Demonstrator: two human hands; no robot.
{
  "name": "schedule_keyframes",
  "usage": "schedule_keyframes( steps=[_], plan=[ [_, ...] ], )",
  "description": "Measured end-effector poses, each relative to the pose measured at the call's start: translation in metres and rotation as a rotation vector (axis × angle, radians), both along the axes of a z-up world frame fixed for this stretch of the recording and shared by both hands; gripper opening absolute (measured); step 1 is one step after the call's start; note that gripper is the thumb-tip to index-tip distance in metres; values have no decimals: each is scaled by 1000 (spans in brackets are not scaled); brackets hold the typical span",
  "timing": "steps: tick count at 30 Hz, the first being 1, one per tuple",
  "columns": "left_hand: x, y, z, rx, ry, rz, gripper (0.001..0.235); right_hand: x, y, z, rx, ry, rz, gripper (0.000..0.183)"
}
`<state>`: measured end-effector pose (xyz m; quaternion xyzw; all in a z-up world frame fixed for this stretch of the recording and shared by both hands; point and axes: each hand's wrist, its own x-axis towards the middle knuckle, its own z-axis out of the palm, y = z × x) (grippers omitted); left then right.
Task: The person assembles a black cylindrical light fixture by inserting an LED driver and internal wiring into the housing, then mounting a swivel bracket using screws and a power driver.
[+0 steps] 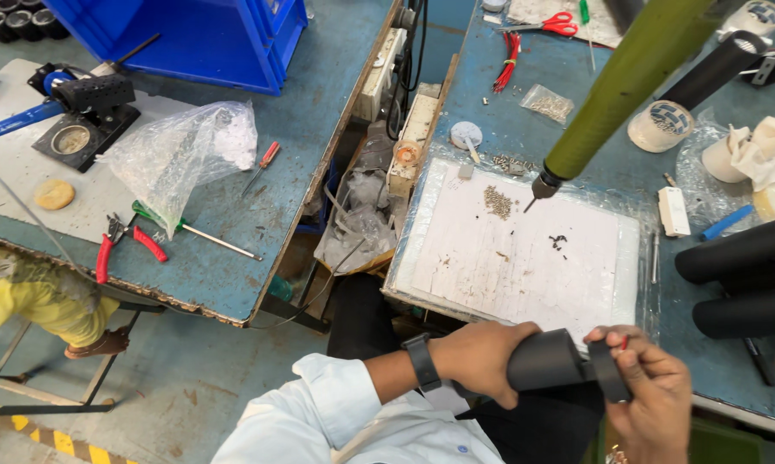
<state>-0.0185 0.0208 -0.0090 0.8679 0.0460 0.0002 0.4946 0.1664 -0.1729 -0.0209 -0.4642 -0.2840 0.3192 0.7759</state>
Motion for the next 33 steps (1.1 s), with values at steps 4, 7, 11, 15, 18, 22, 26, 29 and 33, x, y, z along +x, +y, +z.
schedule_keyframes(
  steps=[4, 7, 11, 15, 18, 22, 26, 29, 33],
  plan=[
    [-1, 0, -12, -66, 14, -45, 96, -8, -4, -11, -134, 14, -86, 12],
    [2, -13, -12, -84, -56, 26, 87, -13, -2, -12, -155, -43, -81, 10],
    [7, -24, 1, -83, -78, 224, 82, -31, 11, 1, -165, -153, -73, 8],
    [6, -21, -1, -148, -90, 273, 69, -38, 13, 38, -276, -471, 106, 64],
    [10, -17, 1, -365, -85, 254, 71, -45, 16, 64, -401, -659, 76, 78],
    [17, -19, 0, -430, -189, 153, 73, -45, 16, 76, -425, -870, 126, 73],
    [24, -23, 12, -451, -91, 116, 78, -41, 6, 75, -468, -829, 132, 69],
    [32, -23, 27, -398, -9, 70, 77, -36, 1, 76, -373, -800, 73, 64],
    [38, -17, 38, -173, 126, 39, 76, -18, -14, 95, -379, -857, -123, 58]
  ],
)
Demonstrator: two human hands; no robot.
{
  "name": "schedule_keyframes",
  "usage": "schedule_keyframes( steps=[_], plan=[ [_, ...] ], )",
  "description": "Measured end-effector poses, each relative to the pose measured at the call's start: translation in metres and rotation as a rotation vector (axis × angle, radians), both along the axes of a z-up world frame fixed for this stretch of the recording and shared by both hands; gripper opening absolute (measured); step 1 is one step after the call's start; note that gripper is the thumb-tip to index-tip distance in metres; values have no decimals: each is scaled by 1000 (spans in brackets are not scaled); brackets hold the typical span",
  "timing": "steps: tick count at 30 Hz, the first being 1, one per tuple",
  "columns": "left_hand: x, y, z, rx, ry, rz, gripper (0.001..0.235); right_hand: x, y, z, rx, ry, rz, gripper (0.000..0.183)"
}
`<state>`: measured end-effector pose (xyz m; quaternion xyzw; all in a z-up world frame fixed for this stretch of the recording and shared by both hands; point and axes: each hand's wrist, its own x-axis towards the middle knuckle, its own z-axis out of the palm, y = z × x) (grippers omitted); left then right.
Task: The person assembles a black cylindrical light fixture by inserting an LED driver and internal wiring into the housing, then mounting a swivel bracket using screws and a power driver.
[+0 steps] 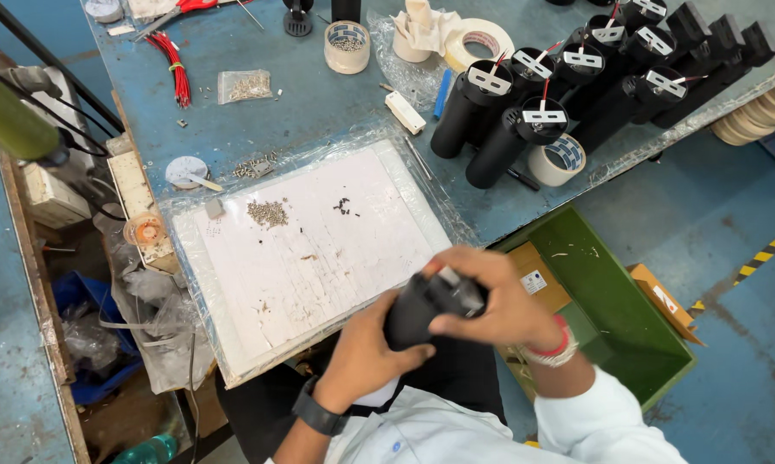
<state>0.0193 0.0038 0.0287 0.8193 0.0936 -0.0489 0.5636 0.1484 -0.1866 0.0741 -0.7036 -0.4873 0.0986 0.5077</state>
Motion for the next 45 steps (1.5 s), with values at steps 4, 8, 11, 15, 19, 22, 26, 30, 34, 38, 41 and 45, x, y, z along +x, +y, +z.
schedule_keyframes(
  steps=[4, 8, 11, 15, 19, 22, 26, 30, 34, 38, 41, 45],
  plan=[
    [-4, 25, -26, 172, -110, 161, 70, 29, -30, 29, -69, -208, -318, 59],
    [-17, 71, -58, 99, -199, 452, 50, 65, -45, 37, -103, -521, -500, 56],
    [-27, 101, -74, 72, -295, 526, 43, 92, -42, 31, -135, -578, -560, 57],
    [-32, 125, -92, 11, -360, 709, 33, 110, -31, 14, -121, -477, -567, 54],
    [-29, 130, -110, 26, -402, 784, 27, 118, -22, 7, -264, -540, -563, 60],
    [-30, 127, -115, 93, -404, 789, 24, 118, -20, 10, -325, -545, -540, 69],
    [-29, 126, -110, 58, -424, 808, 24, 112, -15, 18, -383, -549, -550, 80],
    [-28, 124, -105, 110, -372, 813, 24, 109, -14, 22, -364, -591, -572, 77],
    [-27, 122, -102, 107, -350, 824, 23, 103, -8, 29, -306, -603, -576, 69],
    [-26, 122, -100, 90, -345, 837, 23, 93, 17, 36, -69, -620, -594, 46],
    [-25, 123, -99, 137, -367, 811, 22, 106, 61, 21, 161, -516, -476, 35],
    [-25, 121, -97, 134, -322, 845, 21, 197, 176, -31, 387, -109, -438, 38]
  ],
)
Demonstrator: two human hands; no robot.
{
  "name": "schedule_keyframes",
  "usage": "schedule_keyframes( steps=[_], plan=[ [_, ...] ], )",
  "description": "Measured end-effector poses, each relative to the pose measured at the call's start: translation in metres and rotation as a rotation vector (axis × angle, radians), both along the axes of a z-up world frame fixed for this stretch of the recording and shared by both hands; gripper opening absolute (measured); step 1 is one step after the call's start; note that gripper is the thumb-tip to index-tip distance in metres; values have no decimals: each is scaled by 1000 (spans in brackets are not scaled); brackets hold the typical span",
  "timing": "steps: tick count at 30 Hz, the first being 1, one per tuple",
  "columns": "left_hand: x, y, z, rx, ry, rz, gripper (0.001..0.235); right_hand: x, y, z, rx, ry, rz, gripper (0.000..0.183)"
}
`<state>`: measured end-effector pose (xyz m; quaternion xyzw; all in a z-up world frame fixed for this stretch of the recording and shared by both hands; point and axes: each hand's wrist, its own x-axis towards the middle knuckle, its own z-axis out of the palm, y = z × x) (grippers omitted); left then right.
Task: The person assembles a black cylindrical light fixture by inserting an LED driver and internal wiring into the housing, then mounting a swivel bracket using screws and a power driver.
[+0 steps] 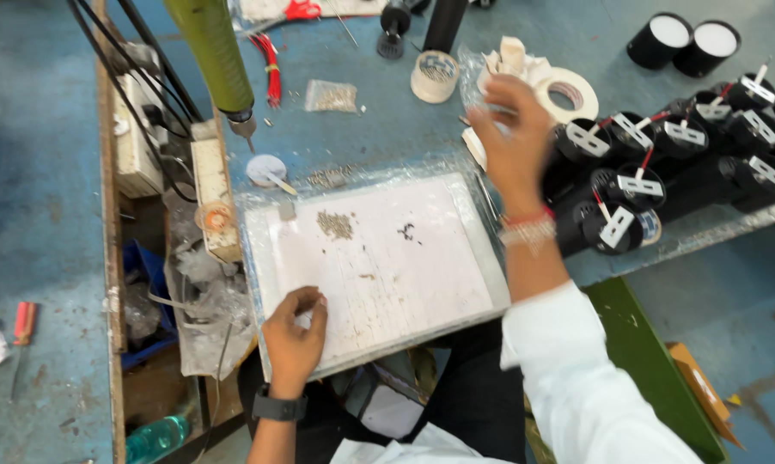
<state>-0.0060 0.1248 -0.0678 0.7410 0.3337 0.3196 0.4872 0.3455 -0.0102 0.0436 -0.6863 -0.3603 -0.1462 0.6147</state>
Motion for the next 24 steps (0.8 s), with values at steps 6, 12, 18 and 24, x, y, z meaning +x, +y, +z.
schedule_keyframes(
  steps=[6, 12, 18, 24],
  plan=[
    [0, 3, -19, 33, 19, 47, 19, 149, 120, -82, -329, -151, -224, 70],
    [6, 18, -79, -41, 117, 100, 16, 220, 151, -39, -619, 21, -344, 115],
    [11, 32, -108, -154, 390, 39, 20, 234, 167, -48, -642, 45, -402, 77],
    [11, 21, -74, -26, 52, 94, 12, 206, 157, -69, -240, -177, -463, 39]
  ],
)
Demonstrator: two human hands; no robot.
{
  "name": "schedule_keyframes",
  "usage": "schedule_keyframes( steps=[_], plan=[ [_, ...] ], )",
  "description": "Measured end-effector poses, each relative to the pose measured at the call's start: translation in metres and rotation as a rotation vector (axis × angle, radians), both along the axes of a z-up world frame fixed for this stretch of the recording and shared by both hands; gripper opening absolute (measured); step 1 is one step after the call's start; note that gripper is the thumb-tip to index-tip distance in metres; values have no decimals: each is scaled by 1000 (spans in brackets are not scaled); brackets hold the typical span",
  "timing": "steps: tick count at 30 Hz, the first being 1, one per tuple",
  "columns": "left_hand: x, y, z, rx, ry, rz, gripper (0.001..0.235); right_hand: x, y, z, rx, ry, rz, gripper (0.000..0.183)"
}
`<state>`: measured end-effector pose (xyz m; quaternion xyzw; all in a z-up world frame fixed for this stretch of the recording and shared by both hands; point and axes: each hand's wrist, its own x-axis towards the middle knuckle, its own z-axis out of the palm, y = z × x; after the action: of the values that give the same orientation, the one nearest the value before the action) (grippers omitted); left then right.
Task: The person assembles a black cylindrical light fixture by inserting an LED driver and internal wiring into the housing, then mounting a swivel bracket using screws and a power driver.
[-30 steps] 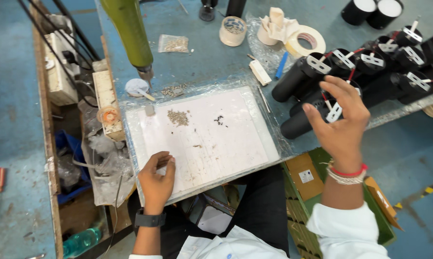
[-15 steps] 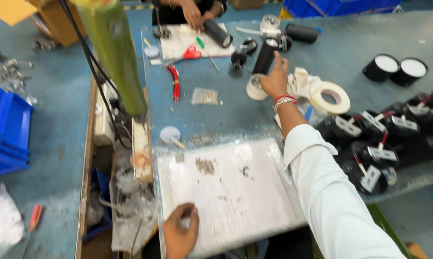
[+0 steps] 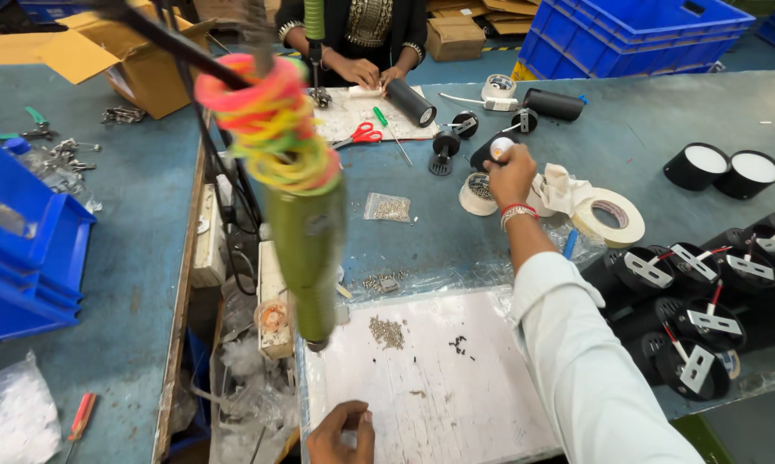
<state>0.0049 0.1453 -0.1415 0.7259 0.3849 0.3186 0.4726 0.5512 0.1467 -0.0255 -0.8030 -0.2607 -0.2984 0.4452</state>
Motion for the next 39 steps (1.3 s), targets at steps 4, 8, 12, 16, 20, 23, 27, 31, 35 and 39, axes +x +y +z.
schedule_keyframes(
  steps=[4, 8, 12, 16, 20, 23, 27, 31, 35, 39],
  plan=[
    [-2, -5, 27, 41, -88, -22, 13, -53, -22, 35, 388, 178, 78, 35],
    [-6, -10, 46, 16, -125, -54, 15, -134, -76, 60, 731, 22, 368, 34],
    [-10, -11, 52, 54, -149, -81, 16, -242, -166, 51, 803, 29, 506, 33],
    [-10, -11, 54, 103, -198, -97, 16, -322, -230, 34, 1123, 452, 777, 21],
    [-8, -30, 73, 115, -281, -196, 22, -378, -267, -9, 1336, 1072, 869, 41],
    [-3, -69, 100, 116, -422, -528, 72, -418, -276, -50, 1289, 1499, 1016, 51],
    [16, -104, 118, -443, -575, -559, 88, -469, -266, -86, 1130, 1629, 1088, 46],
    [6, -100, 135, -535, -457, -357, 75, -467, -266, -79, 652, 1731, 1168, 41],
    [-22, -79, 170, -12, -316, -402, 78, -432, -270, -54, 129, 1220, 917, 32],
    [-30, -79, 177, 563, 109, -421, 91, -419, -252, -18, 220, 973, 1000, 66]
  ],
)
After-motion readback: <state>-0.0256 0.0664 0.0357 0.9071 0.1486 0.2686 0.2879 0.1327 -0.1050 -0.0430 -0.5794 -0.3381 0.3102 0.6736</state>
